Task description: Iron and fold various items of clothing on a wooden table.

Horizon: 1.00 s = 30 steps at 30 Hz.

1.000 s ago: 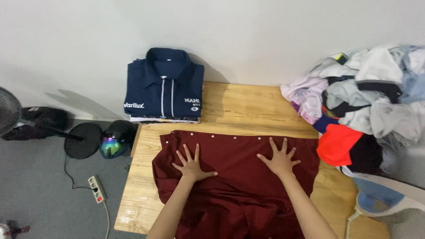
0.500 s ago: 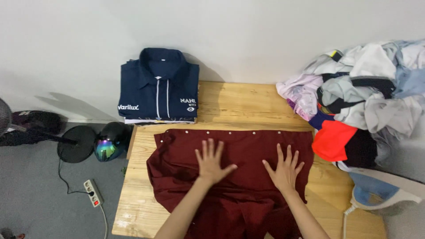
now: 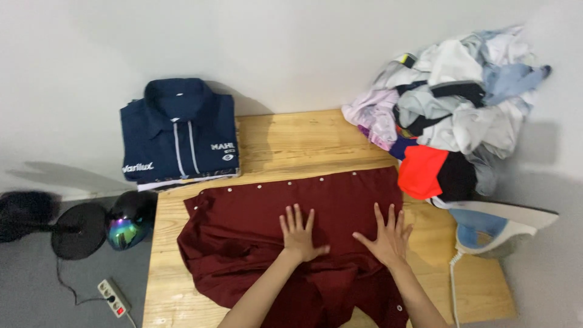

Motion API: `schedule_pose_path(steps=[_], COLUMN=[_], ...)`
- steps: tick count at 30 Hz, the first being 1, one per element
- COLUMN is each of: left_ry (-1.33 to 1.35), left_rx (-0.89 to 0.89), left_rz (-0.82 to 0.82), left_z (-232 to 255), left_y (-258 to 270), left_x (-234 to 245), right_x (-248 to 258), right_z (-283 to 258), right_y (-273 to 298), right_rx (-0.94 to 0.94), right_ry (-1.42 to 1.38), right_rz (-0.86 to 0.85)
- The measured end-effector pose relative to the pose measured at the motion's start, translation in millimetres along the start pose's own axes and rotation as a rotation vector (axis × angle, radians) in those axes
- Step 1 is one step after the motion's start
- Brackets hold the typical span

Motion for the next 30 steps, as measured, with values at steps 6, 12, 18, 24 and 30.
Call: schedule_pose_path(steps=[6,12,18,24,30], left_ry=[-0.008,-0.09,-0.057,0.053,0.058], left_rx=[-0.501,-0.83,-0.768,-0.419,-0.213], left_rz=[0.302,0.286,0.301,0.458,0.568], left_z=[92,147,122,41,12], left_y=[-30,-14,-9,-24,-47], left_x=[-11,-34,-16,17,18], right_x=[32,54,39,97,130], right_z=[90,185,202,140,57], right_y=[30,89,68,100,60], right_rx=[0.114,-0.222,-0.208,-0.141,0.109], right_ry=[-0.289,-0.174,-1.064,-0.924,-0.585], right_rz=[0.525,1.199,0.888,0.842,0.63])
Point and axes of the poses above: each hand's wrist, its own y-axis away from the middle knuckle, its own x-axis out of the back of the hand, z = x × y, the point moved 5 cm from there along -y, towards the middle knuckle, and after that the axes turned 15 degrees about -z, right-handed, at the moved point
